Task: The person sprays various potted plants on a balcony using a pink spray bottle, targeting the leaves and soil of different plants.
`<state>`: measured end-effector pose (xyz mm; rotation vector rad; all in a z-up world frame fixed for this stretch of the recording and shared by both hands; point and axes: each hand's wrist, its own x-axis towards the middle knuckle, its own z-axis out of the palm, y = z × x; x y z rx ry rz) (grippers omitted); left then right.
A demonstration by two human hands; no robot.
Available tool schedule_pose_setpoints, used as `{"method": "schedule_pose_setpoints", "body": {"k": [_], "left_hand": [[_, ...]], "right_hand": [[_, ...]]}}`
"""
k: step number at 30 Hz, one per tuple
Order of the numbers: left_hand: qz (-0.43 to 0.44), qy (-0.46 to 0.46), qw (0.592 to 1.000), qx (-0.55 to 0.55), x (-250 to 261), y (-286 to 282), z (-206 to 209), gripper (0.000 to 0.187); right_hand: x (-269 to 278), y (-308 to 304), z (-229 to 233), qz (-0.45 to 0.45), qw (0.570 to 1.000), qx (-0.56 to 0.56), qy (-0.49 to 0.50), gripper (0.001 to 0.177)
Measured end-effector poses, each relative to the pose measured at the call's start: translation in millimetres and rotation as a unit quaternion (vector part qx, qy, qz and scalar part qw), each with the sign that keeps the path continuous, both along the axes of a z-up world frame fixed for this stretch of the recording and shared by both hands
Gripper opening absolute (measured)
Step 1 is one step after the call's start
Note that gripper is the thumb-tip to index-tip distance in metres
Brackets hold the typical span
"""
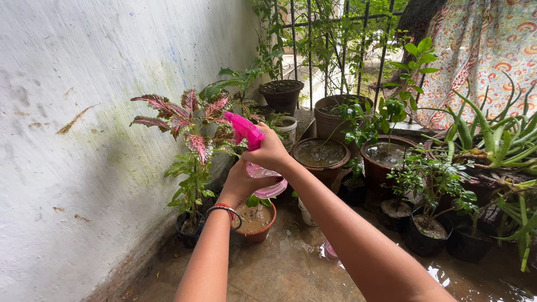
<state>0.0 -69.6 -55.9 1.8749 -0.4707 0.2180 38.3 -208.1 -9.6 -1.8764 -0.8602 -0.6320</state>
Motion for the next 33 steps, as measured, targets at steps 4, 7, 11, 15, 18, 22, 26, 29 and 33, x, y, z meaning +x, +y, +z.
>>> {"method": "schedule_pose_setpoints", "body": {"k": [4, 7, 11, 15, 18, 22, 26, 29, 33], "left_hand": [[0.001, 0.002, 1.000, 0.010, 1.5, -4.7, 3.5, 0.091], [-0.008, 0.002, 1.000, 0.003, 4.5, -8.6, 3.5, 0.093], [-0.026, -0.025, 0.999, 0.011, 11.7, -22.7, 0.8, 0.095], [-0.078, -0.041, 0.995, -0.045, 11.5, -47.4, -1.3, 0.094], [-0.062, -0.041, 0.997, 0.003, 15.4, -64.4, 5.4, 0.091], [-0.129, -0.041, 0.990, -0.038, 23.6, -99.9, 15.5, 0.091], [-0.157, -0.077, 0.984, -0.024, 25.5, -140.3, 28.5, 0.097], [-0.156, -0.086, 0.984, 0.028, 26.4, -168.2, 39.3, 0.098], [-0.193, -0.115, 0.974, 0.038, 27.3, -213.2, 46.7, 0.094]], "right_hand": [[3.0, -4.6, 1.4, -0.026, 1.000, -0.001, -0.012, 0.036], [1.0, -10.9, 2.1, -0.009, 0.998, 0.047, 0.027, 0.043], [6.3, -26.4, -2.0, -0.012, 0.997, 0.073, 0.034, 0.036], [9.9, -48.3, 0.0, -0.052, 0.998, 0.023, 0.017, 0.031], [7.5, -68.0, 12.1, -0.070, 0.996, 0.047, -0.010, 0.043], [-7.1, -102.9, 27.5, -0.045, 0.987, 0.116, 0.103, 0.047], [-6.0, -144.8, 33.3, -0.104, 0.990, 0.091, 0.033, 0.042], [-1.4, -177.3, 32.2, -0.181, 0.982, 0.057, -0.015, 0.034], [-8.4, -224.6, 37.3, -0.232, 0.969, 0.066, -0.057, 0.041]]}}
